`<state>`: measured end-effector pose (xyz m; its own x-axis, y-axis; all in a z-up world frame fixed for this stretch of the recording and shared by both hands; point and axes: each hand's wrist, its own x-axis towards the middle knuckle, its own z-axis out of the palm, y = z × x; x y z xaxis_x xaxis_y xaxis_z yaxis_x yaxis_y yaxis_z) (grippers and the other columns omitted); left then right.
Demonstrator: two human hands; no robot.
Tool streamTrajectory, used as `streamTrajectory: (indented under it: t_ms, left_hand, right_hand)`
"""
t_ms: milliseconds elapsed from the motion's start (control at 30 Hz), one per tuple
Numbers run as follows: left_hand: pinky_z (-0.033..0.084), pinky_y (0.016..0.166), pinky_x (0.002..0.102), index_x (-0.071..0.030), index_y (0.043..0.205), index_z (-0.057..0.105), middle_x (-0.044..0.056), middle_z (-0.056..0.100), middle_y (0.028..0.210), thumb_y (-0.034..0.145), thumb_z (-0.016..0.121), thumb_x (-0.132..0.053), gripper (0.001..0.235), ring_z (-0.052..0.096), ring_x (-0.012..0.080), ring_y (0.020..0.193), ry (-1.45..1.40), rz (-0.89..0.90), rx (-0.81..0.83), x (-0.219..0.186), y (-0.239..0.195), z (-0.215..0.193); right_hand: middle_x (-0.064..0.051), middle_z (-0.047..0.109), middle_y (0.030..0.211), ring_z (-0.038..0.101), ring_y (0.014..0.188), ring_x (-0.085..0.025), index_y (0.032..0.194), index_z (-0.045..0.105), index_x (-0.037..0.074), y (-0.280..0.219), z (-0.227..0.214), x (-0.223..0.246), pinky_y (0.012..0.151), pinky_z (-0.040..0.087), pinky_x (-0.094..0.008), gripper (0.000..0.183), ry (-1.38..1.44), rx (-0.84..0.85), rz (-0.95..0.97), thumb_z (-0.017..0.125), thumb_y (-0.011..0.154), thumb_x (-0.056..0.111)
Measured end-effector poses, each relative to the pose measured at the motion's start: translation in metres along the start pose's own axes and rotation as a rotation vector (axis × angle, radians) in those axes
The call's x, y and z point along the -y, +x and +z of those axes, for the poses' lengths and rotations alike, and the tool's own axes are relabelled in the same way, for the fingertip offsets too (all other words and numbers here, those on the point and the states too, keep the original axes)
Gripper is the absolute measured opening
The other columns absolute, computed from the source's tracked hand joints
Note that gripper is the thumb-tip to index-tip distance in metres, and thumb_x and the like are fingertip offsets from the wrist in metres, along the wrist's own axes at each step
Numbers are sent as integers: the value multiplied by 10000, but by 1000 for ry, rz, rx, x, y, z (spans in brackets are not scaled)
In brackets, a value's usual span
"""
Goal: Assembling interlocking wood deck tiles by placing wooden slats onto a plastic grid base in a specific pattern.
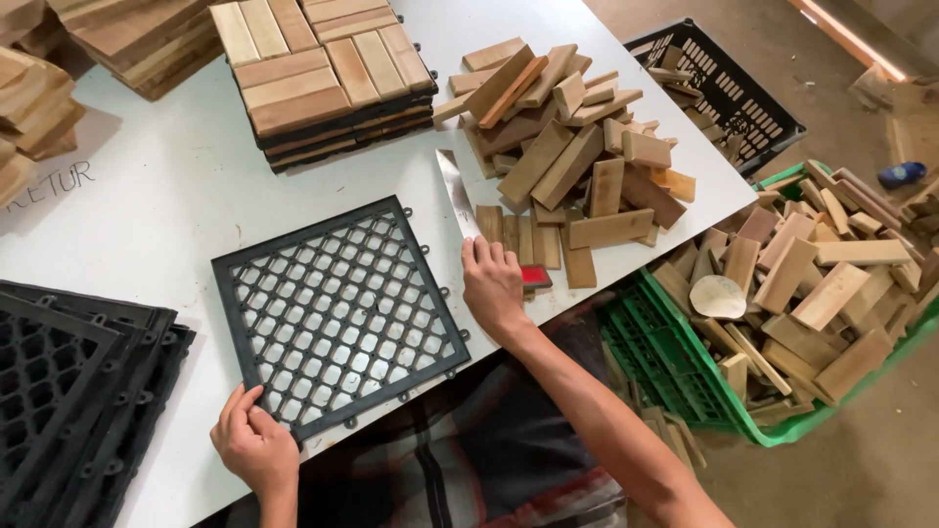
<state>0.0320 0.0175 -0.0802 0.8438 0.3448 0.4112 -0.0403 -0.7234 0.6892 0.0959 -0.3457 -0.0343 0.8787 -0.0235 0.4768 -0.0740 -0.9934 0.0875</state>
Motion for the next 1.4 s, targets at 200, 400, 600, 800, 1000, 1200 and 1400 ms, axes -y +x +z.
streamTrajectory:
  t_ms: [200, 400, 600, 800, 1000, 1200, 1400]
  left_hand:
    - [513, 835, 467, -50, 1122, 771, 108, 709, 1350, 1007, 498, 59, 316, 558, 347, 1137, -5, 17, -9, 4, -1, 1]
    - [509, 813, 468, -46, 1077, 783, 110, 717, 1336, 990, 480, 76, 337, 560, 354, 1095, -2, 6, -12, 1, -1, 1]
    - [507, 882, 483, -39, 1072, 787, 131, 721, 1339, 997, 483, 66, 330, 580, 367, 1102, 16, 45, -20, 0, -2, 0]
    - [505, 864, 490, -54, 1087, 779, 123, 703, 1365, 992, 495, 50, 317, 554, 365, 1150, 6, -3, 12, -1, -2, -2]
    - [505, 785, 489, -40, 1068, 770, 108, 687, 1372, 980, 562, 28, 236, 561, 377, 1118, 10, 43, -31, -6, -3, -2]
    - [499, 826, 498, -36, 1072, 766, 116, 686, 1379, 1015, 575, -29, 200, 566, 378, 1112, 24, 58, -12, -4, -6, -3]
    - [440, 998, 582, -17, 1091, 741, 149, 694, 1353, 1017, 583, -85, 187, 609, 392, 1191, 44, 175, -89, -9, -4, -1]
  right_hand:
    - [-208, 415, 1545, 371, 1423, -364, 1521, 409, -25, -27, 10, -4, 1114, 369, -475, 795, 45, 204, -33, 559, 996, 553]
    - [-260, 264, 1610, 293, 1493, -400, 1594, 306, 144, -80, -21, -52, 1167, 345, -542, 1134, 177, 70, 178, 784, 739, 715]
    - [-108, 511, 1133, 444, 1039, -287, 1531, 426, 109, -86, -7, -67, 889, 333, -430, 1122, 88, 72, 396, 558, 743, 896]
    - [-251, 601, 1139, 606, 997, -452, 1448, 510, 74, -60, -5, -65, 863, 499, -594, 770, 271, 151, 413, 773, 769, 323]
    - [-235, 626, 1144, 676, 856, -299, 1434, 440, -24, -19, -60, -97, 768, 646, -387, 674, 539, -152, 281, 779, 853, -7]
    - [-112, 624, 995, 594, 853, -232, 1096, 693, 40, 15, -74, -141, 728, 516, -351, 240, 588, -367, 402, 825, 939, 165]
    - [-80, 583, 750, 621, 526, -157, 1073, 496, 95, -10, -100, -107, 414, 498, -264, 358, 1311, -379, 874, 552, 1039, 447]
